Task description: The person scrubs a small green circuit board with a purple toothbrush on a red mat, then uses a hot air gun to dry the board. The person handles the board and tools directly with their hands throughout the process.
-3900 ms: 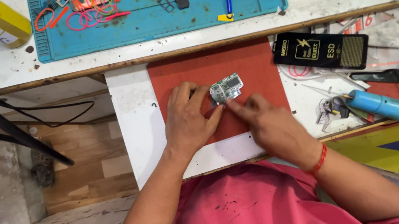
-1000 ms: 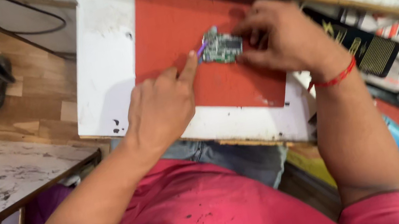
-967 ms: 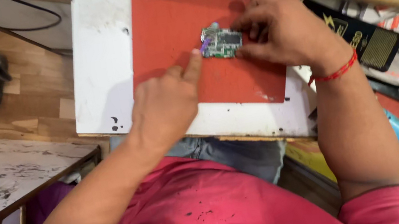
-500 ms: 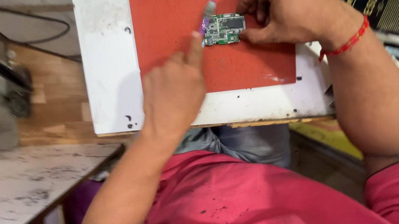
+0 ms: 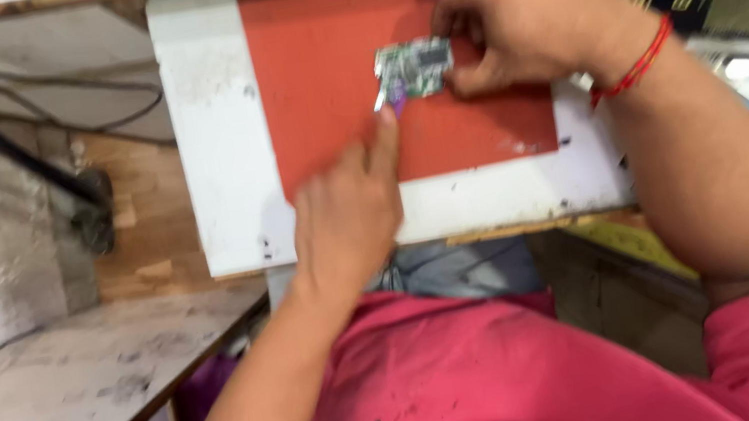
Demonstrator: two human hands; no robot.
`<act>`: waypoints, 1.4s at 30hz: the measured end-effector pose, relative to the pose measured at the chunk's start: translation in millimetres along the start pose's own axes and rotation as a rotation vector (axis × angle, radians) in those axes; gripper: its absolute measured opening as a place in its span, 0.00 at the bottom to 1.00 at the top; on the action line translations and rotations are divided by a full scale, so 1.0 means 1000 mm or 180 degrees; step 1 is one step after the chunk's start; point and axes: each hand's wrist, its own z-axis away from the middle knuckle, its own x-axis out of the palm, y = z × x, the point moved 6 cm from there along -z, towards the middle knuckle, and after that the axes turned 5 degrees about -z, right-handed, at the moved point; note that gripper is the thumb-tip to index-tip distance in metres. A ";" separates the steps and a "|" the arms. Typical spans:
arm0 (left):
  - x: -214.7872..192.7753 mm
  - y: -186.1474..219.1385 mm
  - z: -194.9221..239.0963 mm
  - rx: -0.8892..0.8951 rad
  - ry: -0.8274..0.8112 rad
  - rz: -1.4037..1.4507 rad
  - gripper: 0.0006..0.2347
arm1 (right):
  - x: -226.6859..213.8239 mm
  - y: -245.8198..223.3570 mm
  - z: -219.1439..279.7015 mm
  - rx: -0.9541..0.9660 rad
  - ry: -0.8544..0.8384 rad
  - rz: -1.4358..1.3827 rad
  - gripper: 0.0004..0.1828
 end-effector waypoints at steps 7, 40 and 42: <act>-0.007 -0.014 0.000 -0.0089 -0.0166 -0.0363 0.25 | -0.001 -0.003 -0.004 0.0110 -0.0006 -0.0074 0.18; 0.004 -0.009 0.003 0.0206 -0.0074 -0.0323 0.24 | 0.007 -0.003 -0.001 -0.0010 -0.0021 -0.0142 0.18; 0.000 -0.013 -0.007 0.0304 -0.0123 -0.0269 0.25 | 0.002 0.000 -0.004 0.0054 0.0010 -0.0143 0.19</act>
